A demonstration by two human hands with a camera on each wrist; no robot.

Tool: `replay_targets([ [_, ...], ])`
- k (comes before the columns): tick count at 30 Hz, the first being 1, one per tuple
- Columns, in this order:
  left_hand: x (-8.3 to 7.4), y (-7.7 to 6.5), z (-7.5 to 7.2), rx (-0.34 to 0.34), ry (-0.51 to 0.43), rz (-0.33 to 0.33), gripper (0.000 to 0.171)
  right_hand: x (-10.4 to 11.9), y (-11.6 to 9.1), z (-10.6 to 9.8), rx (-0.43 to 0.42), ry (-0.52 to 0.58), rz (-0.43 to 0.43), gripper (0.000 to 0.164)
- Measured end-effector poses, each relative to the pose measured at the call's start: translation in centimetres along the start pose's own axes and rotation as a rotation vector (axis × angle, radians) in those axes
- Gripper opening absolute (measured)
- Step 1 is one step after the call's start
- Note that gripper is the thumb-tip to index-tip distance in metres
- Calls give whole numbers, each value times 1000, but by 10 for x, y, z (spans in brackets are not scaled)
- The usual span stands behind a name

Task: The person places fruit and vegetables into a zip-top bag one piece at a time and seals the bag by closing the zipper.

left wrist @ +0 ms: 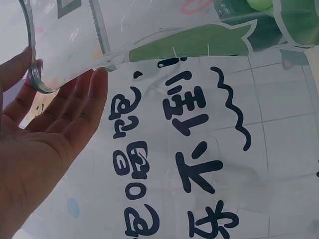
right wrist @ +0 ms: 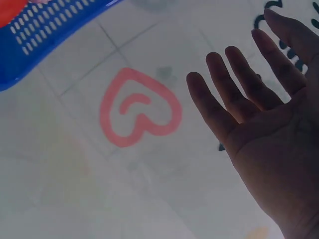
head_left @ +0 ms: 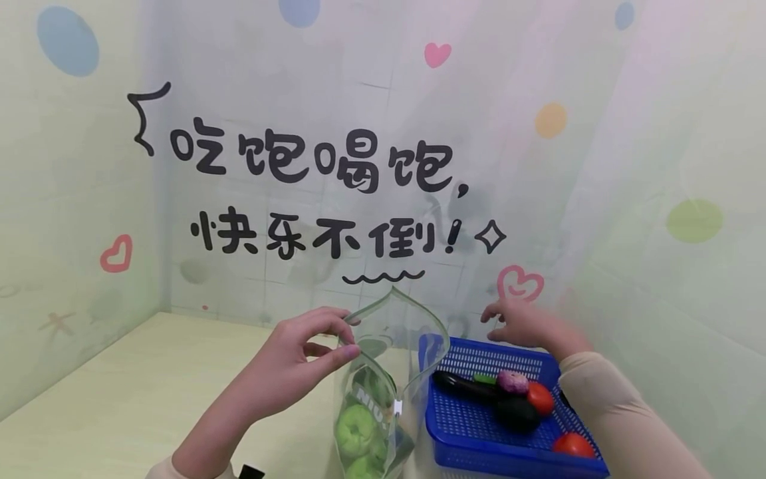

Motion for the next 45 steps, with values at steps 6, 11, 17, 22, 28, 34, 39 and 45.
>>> replay_targets([
  [6,-1,1,-1,2,1,0,7,-26,10,28,63,-22,58,30],
  [11,-3,2,-2,-1,-8,16,6,-47,16,51,120,-36,147,33],
  [17,-2,2,2,11,-31,4,6,-79,14,86,217,-54,315,37],
  [22,0,1,4,17,-28,1,7,-95,10,109,285,-115,361,36],
  [28,-1,2,4,24,-24,10,7,-106,8,121,299,-60,391,45],
  [34,-1,0,2,23,-7,10,6,-105,12,126,264,-55,349,33],
  [39,-2,0,0,24,0,14,5,-85,13,109,207,-24,246,32],
  [45,-1,-1,-1,21,0,5,5,-32,-3,67,56,115,75,39],
])
Point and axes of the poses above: each hand's wrist, its own y-axis towards the middle knuckle, its own z-axis out of the palm, x = y × z, the point moved 10 cm from there along y, towards the middle knuckle, and after that the axes turned 13 degrees about z, right-handed, at the moved point
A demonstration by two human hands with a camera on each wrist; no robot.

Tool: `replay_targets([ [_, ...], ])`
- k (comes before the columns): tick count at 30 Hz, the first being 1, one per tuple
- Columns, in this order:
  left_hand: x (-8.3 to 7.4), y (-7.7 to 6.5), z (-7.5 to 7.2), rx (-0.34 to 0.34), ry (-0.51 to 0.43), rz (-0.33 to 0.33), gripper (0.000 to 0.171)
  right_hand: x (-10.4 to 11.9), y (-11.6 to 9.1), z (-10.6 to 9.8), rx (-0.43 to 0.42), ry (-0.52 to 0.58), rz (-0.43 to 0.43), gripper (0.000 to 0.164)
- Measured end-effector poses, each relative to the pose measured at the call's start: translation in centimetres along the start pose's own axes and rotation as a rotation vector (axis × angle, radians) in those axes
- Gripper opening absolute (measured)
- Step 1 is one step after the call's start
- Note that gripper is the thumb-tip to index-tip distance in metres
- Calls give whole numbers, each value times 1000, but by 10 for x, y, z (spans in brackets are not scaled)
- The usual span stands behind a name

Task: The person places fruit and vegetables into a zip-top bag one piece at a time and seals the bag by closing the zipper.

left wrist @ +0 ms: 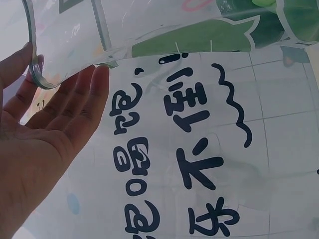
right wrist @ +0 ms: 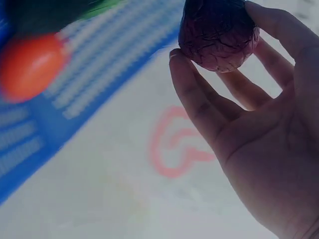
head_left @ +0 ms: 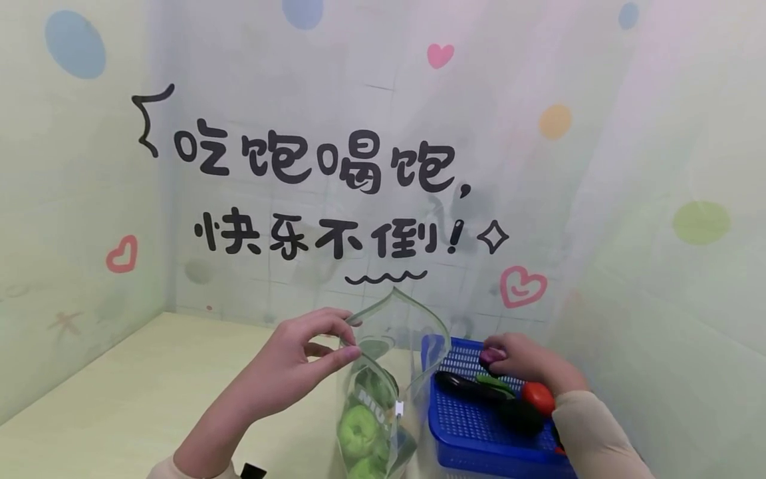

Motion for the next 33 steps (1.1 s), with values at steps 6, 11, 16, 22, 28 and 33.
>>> replay_targets([
  [6,0,-1,2,-2,-7,-1,6,47,-47,-26,-177,122,-80,47],
  [11,0,-2,1,1,-6,6,5,67,-106,-65,-518,380,-177,46],
  [16,-1,-1,0,1,-8,22,6,98,-156,-92,-834,613,-448,53],
  [22,-3,2,2,20,-7,25,7,154,-182,-87,-807,567,-706,57],
  [28,-4,1,7,33,-25,28,8,177,-177,-64,-619,471,-715,45],
  [33,-6,2,6,36,-14,41,5,178,-164,-54,-518,392,-617,39],
])
Point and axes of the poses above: each hand's wrist, its own y-axis towards the middle knuckle, its own z-axis out of the palm, x = y × z, the point moved 10 cm from there along y, towards the middle knuckle, and after that the axes turned 13 degrees about z, right-handed, at the moved point
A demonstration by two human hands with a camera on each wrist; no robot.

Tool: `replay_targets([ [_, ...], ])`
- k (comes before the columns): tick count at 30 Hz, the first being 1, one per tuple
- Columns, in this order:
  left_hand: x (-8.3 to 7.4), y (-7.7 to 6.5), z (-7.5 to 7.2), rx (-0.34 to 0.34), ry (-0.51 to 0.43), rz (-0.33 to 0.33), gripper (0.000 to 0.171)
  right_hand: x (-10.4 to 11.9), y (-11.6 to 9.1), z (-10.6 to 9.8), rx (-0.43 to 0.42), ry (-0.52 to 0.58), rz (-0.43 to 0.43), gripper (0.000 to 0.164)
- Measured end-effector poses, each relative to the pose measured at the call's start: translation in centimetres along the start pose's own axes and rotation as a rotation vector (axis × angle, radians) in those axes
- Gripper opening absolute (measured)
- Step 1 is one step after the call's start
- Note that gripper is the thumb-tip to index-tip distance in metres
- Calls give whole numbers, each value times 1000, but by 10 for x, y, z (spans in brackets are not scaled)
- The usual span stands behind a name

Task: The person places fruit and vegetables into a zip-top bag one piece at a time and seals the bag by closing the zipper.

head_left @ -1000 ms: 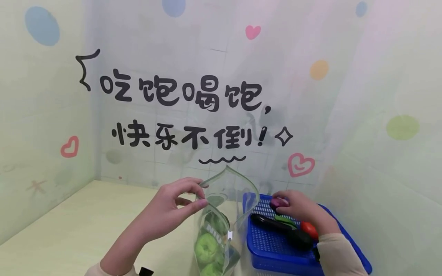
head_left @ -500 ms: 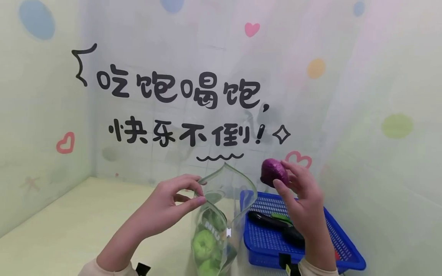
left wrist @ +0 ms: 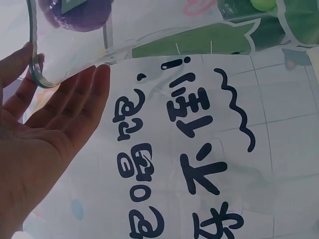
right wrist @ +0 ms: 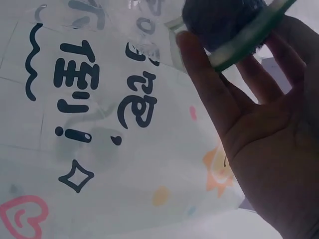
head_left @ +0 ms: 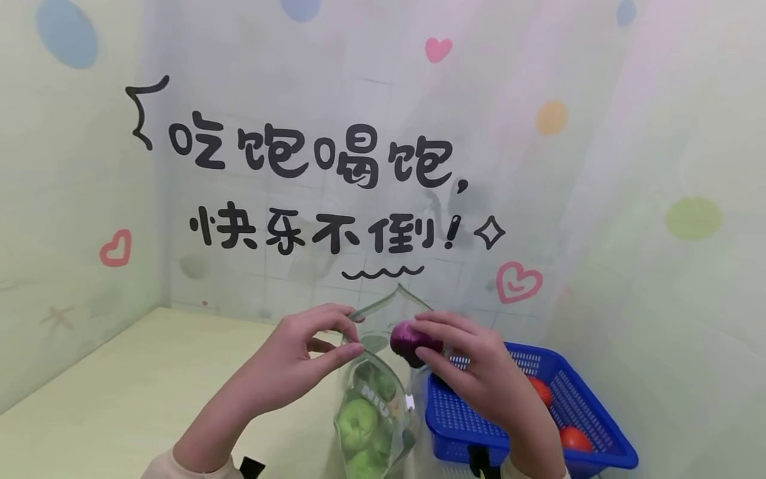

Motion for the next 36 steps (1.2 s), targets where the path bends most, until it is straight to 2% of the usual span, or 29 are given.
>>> replay_targets([
  [4,0,1,-1,-8,15,12,5,-6,-1,-2,-12,-130,100,41],
  [8,0,2,-3,-17,19,17,6,-10,-5,-13,-73,-240,216,40],
  [10,0,2,-4,-22,23,18,6,-9,-6,-19,-103,-264,237,38],
  [14,0,3,-6,-38,41,10,5,-5,-6,-24,-143,-261,199,28],
  [18,0,4,-8,-58,53,-6,5,1,-4,-22,-172,-223,95,19],
  [21,2,3,-11,-101,58,-23,6,6,-3,-20,-193,-202,17,15],
  [26,6,1,-18,-166,69,-42,8,3,-1,-21,-235,-210,11,13],
  [29,4,1,-13,-94,65,-21,6,0,0,-16,-175,-185,-3,13],
  [33,3,0,-1,43,51,-11,8,-5,-2,-2,12,-143,2,15],
  [34,3,0,1,60,47,-14,8,-7,-3,1,48,-136,8,15],
  [36,4,0,1,59,65,-15,8,-8,-3,2,70,-139,17,16],
])
Point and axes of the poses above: each hand's wrist, its own y-axis towards the middle knuckle, its own z-axis out of the palm, x = y × z, the point moved 10 cm from there along y, towards the middle knuckle, and after that the axes turned 13 degrees about z, right-handed, at the moved point
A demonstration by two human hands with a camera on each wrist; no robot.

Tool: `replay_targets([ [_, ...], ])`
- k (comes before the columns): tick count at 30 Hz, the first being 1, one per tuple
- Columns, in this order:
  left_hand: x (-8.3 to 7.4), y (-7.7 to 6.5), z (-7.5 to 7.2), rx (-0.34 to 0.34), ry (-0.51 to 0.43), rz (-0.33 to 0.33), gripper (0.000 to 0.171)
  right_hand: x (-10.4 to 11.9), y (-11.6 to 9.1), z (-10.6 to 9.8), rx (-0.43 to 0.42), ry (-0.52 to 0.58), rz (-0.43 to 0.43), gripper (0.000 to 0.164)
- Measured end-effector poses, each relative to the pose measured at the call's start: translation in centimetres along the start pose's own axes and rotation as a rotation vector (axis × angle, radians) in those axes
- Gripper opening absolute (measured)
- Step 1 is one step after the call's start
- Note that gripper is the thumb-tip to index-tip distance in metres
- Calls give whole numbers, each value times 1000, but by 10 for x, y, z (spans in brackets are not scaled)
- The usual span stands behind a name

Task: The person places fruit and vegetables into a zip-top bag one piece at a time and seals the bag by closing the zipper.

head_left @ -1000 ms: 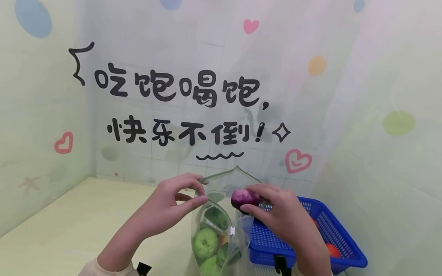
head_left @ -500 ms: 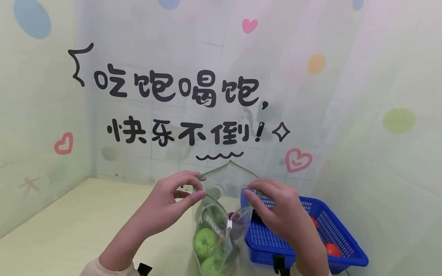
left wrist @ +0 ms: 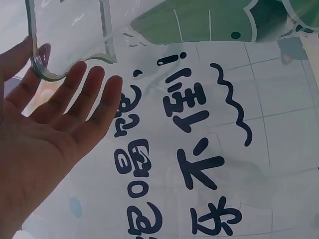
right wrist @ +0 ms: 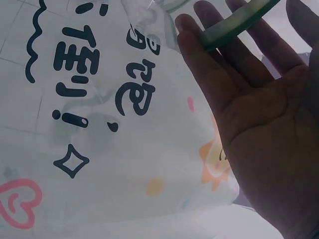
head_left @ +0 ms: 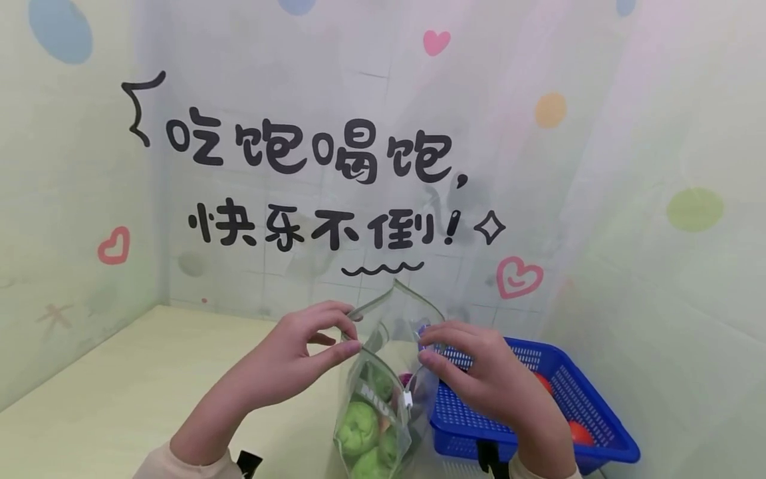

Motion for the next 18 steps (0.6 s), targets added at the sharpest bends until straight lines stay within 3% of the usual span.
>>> replay_targets([
  [4,3,1,-7,-77,40,-1,7,1,1,-7,-61,-6,-28,17],
  [12,9,-1,-30,-307,96,-3,7,-4,1,-26,-316,-92,-44,17],
  [15,10,-1,-31,-325,93,-4,7,-3,0,-29,-355,-64,-93,16],
  [18,13,0,-24,-263,76,-23,7,-4,0,-27,-321,-51,-106,15],
])
Point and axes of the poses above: each hand's wrist, its own y-axis towards the middle knuckle, its own z-axis out of the palm, x = y × z, the point moved 10 cm from there along y, towards the middle knuckle, and after that the axes turned 13 degrees about z, right-handed, at the moved point
